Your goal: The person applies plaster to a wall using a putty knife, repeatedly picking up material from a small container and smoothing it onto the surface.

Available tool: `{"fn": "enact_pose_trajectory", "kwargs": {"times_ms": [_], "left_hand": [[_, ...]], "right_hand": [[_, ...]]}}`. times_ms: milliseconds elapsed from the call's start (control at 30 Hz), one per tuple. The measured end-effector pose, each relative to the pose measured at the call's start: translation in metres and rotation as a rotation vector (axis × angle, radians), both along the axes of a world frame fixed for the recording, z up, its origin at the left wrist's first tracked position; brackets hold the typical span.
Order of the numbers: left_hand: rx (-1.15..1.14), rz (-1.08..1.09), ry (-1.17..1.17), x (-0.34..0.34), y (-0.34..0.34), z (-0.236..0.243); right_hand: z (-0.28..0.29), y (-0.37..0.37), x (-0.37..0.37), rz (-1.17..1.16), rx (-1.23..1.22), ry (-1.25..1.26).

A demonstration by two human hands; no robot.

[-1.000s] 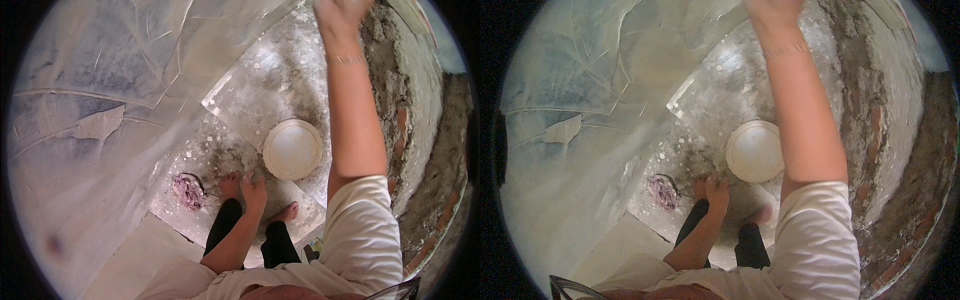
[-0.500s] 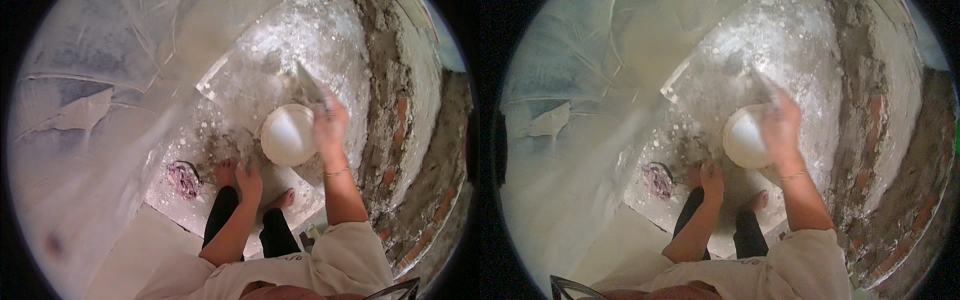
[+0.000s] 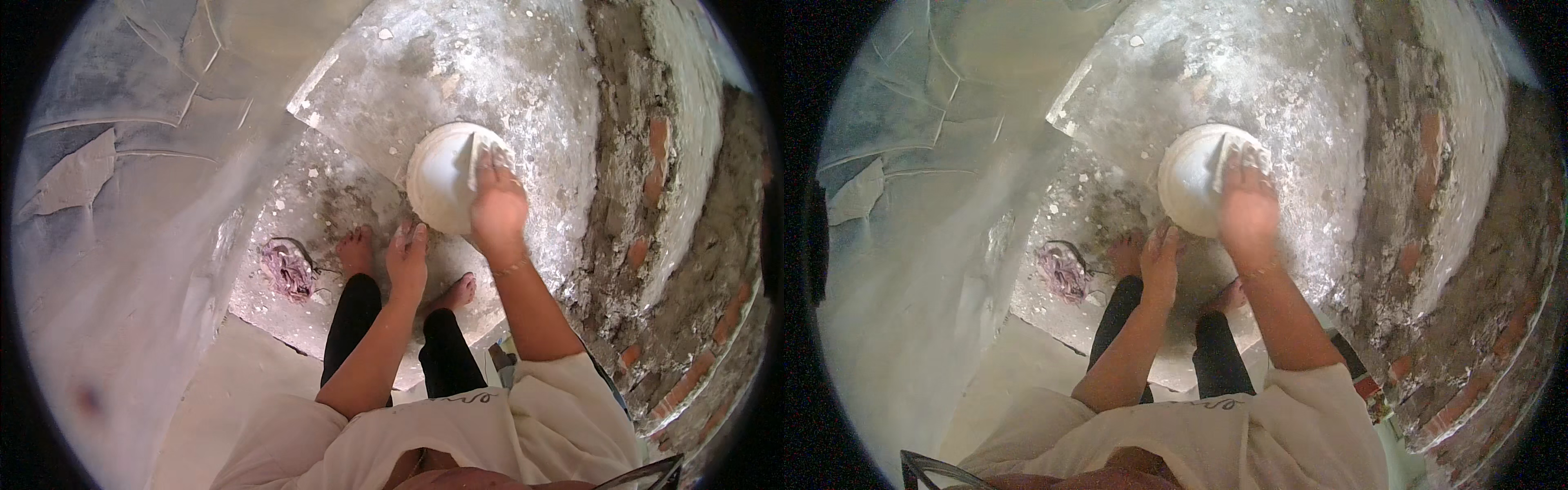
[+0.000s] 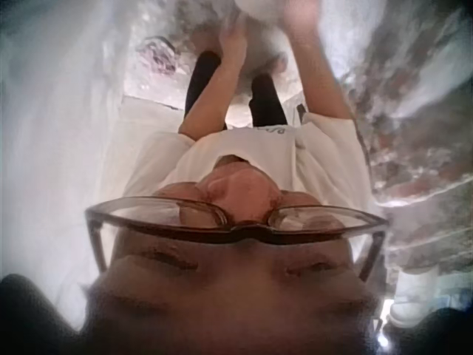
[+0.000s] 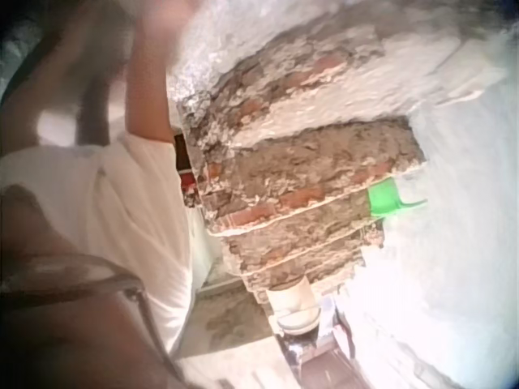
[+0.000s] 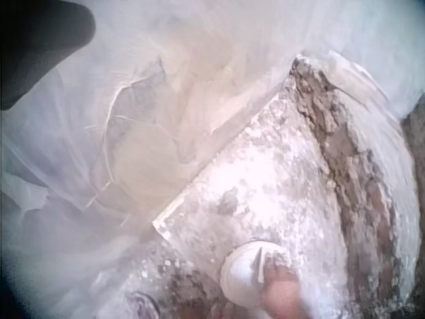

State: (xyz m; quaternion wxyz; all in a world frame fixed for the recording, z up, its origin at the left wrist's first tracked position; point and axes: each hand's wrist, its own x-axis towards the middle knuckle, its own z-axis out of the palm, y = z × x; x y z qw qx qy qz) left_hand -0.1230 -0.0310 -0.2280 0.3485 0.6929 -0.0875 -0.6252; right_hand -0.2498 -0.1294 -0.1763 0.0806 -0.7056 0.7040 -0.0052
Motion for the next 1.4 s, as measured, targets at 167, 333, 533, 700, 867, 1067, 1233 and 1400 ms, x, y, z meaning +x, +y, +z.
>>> {"fn": "enact_pose_trajectory", "kwargs": {"times_ms": [167,333,533,700,867,1067,1233,1400], "left_hand": [[-0.058,-0.105,0.16,0.002,0.004,-0.004],[-0.102,0.03,0.208,0.001,0.005,-0.01],[-0.082,0.046,0.307,-0.002,-0.005,0.005],[-0.088,0.009,0.295,0.005,-0.012,0.004],[0.004,0.098,0.394,0.007,-0.012,0.001],[-0.015,-0.609,-0.02,0.023,-0.009,-0.007],[0.043,0.11,0.508,0.014,-0.014,0.006],[0.038,0.055,0.513,0.003,-0.017,0.012]], "right_hand": [[-0.006,0.012,0.026,0.124,0.007,0.108],[0.021,0.014,0.015,0.122,-0.037,-0.019],[0.005,-0.011,0.03,0.036,0.0,-0.064],[0.01,0.009,0.04,0.222,-0.082,-0.141],[0.016,-0.014,0.032,0.015,-0.084,-0.196],[0.013,0.022,0.049,0.252,-0.033,-0.168],[0.039,0.0,0.015,-0.172,0.299,-0.193],[-0.007,0.024,0.008,0.055,-0.064,0.016]]}}
